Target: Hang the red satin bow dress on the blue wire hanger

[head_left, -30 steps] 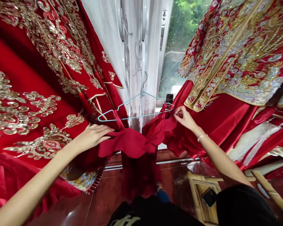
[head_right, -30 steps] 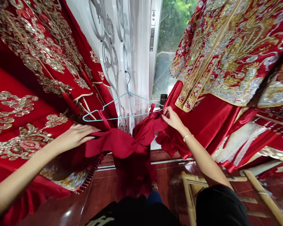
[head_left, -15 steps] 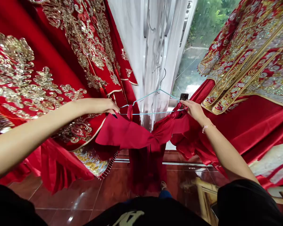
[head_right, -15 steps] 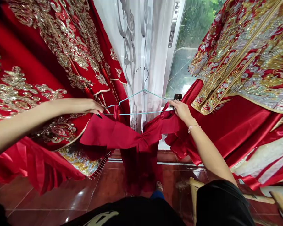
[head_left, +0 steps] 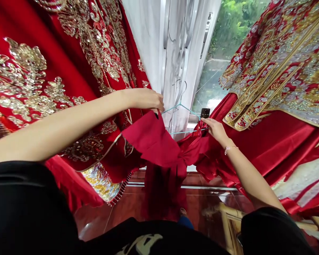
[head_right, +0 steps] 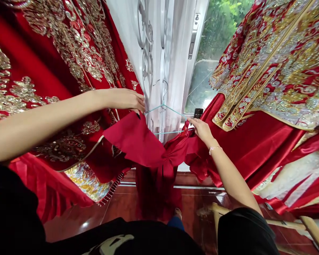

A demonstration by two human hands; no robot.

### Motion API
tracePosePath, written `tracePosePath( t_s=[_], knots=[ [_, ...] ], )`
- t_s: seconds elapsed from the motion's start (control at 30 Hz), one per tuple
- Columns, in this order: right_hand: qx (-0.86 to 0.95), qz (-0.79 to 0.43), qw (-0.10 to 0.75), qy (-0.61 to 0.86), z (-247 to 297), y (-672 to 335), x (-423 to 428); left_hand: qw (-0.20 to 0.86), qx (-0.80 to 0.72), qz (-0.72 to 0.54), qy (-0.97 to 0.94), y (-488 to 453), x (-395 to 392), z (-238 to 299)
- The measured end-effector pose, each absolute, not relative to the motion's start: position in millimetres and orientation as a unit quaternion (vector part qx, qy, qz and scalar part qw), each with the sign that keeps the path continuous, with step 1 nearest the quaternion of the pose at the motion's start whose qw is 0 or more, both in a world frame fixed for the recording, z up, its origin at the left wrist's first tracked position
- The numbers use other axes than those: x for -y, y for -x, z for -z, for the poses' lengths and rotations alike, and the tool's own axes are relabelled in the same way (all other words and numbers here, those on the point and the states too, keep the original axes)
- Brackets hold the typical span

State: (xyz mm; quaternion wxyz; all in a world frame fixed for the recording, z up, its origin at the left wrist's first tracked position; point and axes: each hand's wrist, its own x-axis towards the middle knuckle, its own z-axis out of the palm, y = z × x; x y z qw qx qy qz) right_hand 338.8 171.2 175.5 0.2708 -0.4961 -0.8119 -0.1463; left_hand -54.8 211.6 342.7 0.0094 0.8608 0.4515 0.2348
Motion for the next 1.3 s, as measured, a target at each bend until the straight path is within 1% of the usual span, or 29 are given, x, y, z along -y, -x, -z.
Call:
tracePosePath(
  t_s=[0.07, 0.1, 0.2, 0.3, 0.4, 0.53, 0.57, 0.6, 0.63, 0.67, 0.7, 0.73, 0.77, 0.8, 0.9, 0.93, 0.97, 1.0, 1.07, 1.2, 1.3],
  knots=[
    [0.807, 0.138, 0.285, 0.498, -170.8, -335.7, -168.8, 0.024, -0.401, -0.152, -0.903, 44.2, -197.5, -342.0],
    [0.802, 0.137, 0.296, 0.501, -169.0, -334.4, -167.3, 0.022, -0.382, -0.131, -0.915, 44.6, -189.5, -339.1],
    [0.784, 0.128, 0.331, 0.510, -165.4, -331.8, -161.5, 0.012, -0.360, -0.148, -0.921, 64.1, -167.8, -320.6],
    [0.782, 0.088, 0.363, 0.499, -164.1, -329.6, -153.9, 0.021, -0.373, -0.164, -0.913, 86.5, -157.5, -293.2],
    [0.778, 0.006, 0.408, 0.478, -167.4, -328.0, -145.0, 0.013, -0.412, -0.198, -0.889, 84.4, -156.6, -268.4],
    [0.760, -0.183, 0.456, 0.425, -179.0, -334.5, -128.8, -0.031, -0.414, -0.280, -0.865, 51.5, -158.7, -251.9],
    [0.751, -0.222, 0.467, 0.410, -181.4, -338.4, -123.4, -0.039, -0.414, -0.291, -0.862, 43.1, -159.5, -250.1],
    [0.739, -0.236, 0.487, 0.402, -182.8, -342.7, -117.4, -0.046, -0.417, -0.299, -0.857, 35.9, -160.6, -248.4],
    [0.721, -0.214, 0.520, 0.405, -182.9, -347.1, -110.9, -0.050, -0.422, -0.307, -0.852, 29.9, -162.0, -246.8],
    [0.698, -0.156, 0.559, 0.420, -181.7, -351.1, -104.1, -0.052, -0.427, -0.315, -0.846, 25.3, -163.6, -245.2],
    [0.673, -0.074, 0.590, 0.440, -179.2, -354.3, -97.2, -0.050, -0.430, -0.323, -0.842, 21.9, -165.5, -243.5],
    [0.661, 0.008, 0.594, 0.458, -175.8, -356.4, -90.6, -0.047, -0.431, -0.331, -0.838, 19.5, -167.4, -241.9],
    [0.673, 0.070, 0.565, 0.472, -171.9, -357.5, -84.8, -0.042, -0.431, -0.338, -0.836, 17.7, -169.3, -240.3],
    [0.710, 0.103, 0.505, 0.479, -168.0, -357.7, -80.1, -0.036, -0.430, -0.344, -0.834, 16.5, -171.1, -238.9],
    [0.838, 0.084, 0.248, 0.478, -161.9, -359.0, -74.7, -0.032, -0.437, -0.357, -0.825, 15.0, -175.9, -235.6],
    [0.852, 0.078, 0.183, 0.485, -162.9, -361.6, -75.6, -0.034, -0.441, -0.360, -0.822, 15.1, -177.8, -234.7],
    [0.853, 0.083, 0.138, 0.497, -165.7, -365.9, -77.5, -0.036, -0.443, -0.363, -0.819, 15.4, -179.9, -233.7],
    [0.850, 0.094, 0.108, 0.507, -170.4, -371.6, -80.3, -0.039, -0.443, -0.367, -0.817, 15.7, -182.5, -232.8],
    [0.848, 0.129, 0.074, 0.509, -185.2, -384.7, -87.4, -0.038, -0.434, -0.375, -0.818, 16.0, -188.6, -231.1],
    [0.864, 0.221, 0.039, 0.451, -230.7, -394.0, -105.2, -0.020, -0.408, -0.394, -0.824, 13.2, -200.1, -228.9],
    [0.889, 0.245, 0.020, 0.386, -266.4, -373.1, -118.5, -0.004, -0.404, -0.409, -0.819, 11.7, -202.8, -228.5]
  ],
)
